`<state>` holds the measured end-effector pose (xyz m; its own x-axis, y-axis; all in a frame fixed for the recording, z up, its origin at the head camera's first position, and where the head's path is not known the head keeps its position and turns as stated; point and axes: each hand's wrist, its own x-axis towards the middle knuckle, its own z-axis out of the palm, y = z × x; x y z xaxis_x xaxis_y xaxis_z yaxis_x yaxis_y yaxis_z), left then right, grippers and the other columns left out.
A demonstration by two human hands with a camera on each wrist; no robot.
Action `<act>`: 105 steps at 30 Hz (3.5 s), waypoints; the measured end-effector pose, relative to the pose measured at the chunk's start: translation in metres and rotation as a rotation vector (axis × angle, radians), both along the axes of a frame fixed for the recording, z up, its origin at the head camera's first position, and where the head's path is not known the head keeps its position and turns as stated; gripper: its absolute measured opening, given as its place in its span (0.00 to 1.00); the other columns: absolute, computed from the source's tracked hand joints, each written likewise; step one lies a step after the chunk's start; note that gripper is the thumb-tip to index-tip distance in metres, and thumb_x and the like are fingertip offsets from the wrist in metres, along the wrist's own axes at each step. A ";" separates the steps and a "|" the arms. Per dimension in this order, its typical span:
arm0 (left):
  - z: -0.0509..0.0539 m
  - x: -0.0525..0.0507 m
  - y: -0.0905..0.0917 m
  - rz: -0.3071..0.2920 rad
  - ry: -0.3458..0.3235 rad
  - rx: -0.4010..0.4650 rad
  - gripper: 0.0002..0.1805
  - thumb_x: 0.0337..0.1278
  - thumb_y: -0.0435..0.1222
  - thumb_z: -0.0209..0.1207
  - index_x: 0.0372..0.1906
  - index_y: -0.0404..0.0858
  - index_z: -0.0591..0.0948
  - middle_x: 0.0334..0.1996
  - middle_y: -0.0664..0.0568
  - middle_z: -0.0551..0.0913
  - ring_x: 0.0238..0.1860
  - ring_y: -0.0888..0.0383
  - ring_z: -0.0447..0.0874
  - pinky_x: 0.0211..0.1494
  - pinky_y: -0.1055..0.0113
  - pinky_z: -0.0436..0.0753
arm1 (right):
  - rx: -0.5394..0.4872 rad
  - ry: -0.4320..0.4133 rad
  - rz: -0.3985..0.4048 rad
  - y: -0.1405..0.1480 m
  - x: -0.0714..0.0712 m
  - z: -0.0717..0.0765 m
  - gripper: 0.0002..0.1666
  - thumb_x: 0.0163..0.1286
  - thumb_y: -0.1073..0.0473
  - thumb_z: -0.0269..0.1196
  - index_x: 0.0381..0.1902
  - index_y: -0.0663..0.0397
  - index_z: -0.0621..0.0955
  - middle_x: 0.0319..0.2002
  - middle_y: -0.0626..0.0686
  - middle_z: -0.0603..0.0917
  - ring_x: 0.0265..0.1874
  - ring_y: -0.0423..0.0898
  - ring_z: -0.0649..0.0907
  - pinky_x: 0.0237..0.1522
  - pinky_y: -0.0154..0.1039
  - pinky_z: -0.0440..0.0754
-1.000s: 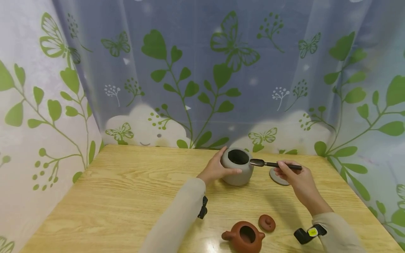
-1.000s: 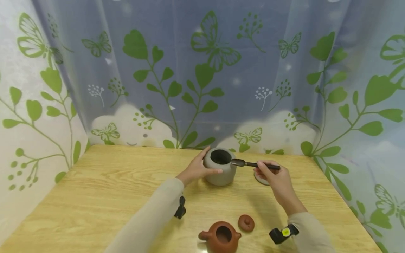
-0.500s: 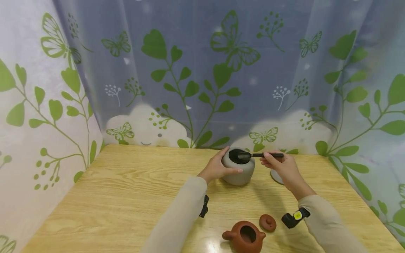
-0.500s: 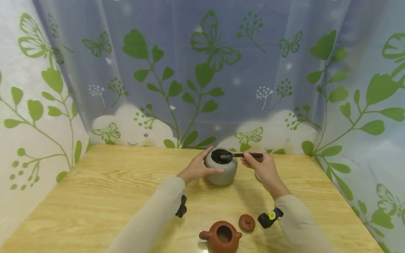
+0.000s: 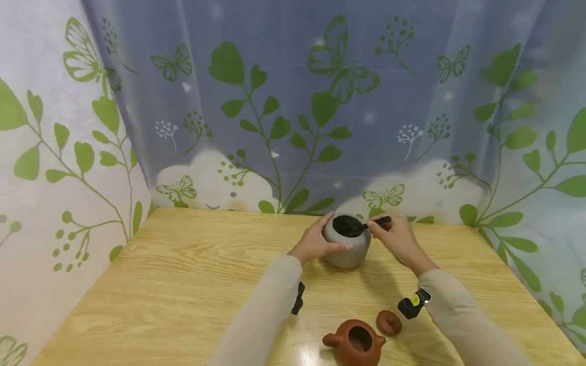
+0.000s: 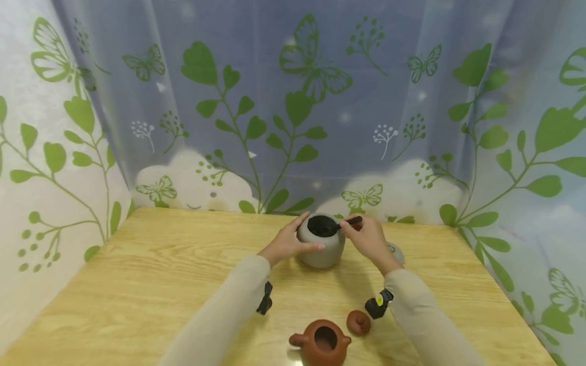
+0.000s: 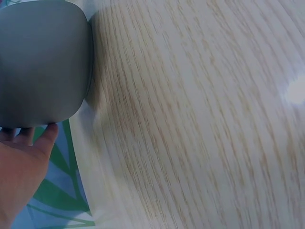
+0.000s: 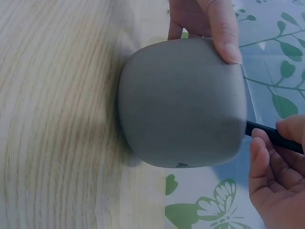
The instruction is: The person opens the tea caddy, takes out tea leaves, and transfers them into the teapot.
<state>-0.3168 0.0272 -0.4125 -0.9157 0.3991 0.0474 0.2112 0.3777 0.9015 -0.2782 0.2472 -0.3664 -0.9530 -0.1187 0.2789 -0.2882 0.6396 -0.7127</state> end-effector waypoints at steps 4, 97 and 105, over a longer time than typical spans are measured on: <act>0.000 0.000 0.000 -0.002 -0.008 0.003 0.58 0.42 0.52 0.73 0.77 0.50 0.51 0.74 0.50 0.55 0.72 0.48 0.56 0.69 0.48 0.64 | 0.084 0.024 -0.004 -0.003 -0.002 -0.002 0.17 0.72 0.53 0.59 0.49 0.61 0.82 0.37 0.58 0.85 0.34 0.49 0.84 0.34 0.41 0.80; 0.002 0.003 -0.001 0.005 -0.002 0.034 0.56 0.44 0.51 0.73 0.76 0.54 0.51 0.75 0.50 0.54 0.73 0.47 0.54 0.69 0.47 0.63 | -0.740 -0.397 -0.169 0.003 0.006 0.006 0.18 0.74 0.56 0.54 0.50 0.66 0.70 0.23 0.43 0.79 0.23 0.34 0.76 0.26 0.25 0.76; 0.001 0.004 -0.002 0.000 -0.008 0.048 0.56 0.44 0.51 0.73 0.76 0.57 0.51 0.75 0.51 0.53 0.73 0.48 0.54 0.69 0.48 0.63 | -0.757 -0.396 -0.157 0.009 0.012 0.010 0.18 0.74 0.55 0.54 0.51 0.65 0.69 0.25 0.45 0.78 0.23 0.36 0.75 0.27 0.27 0.75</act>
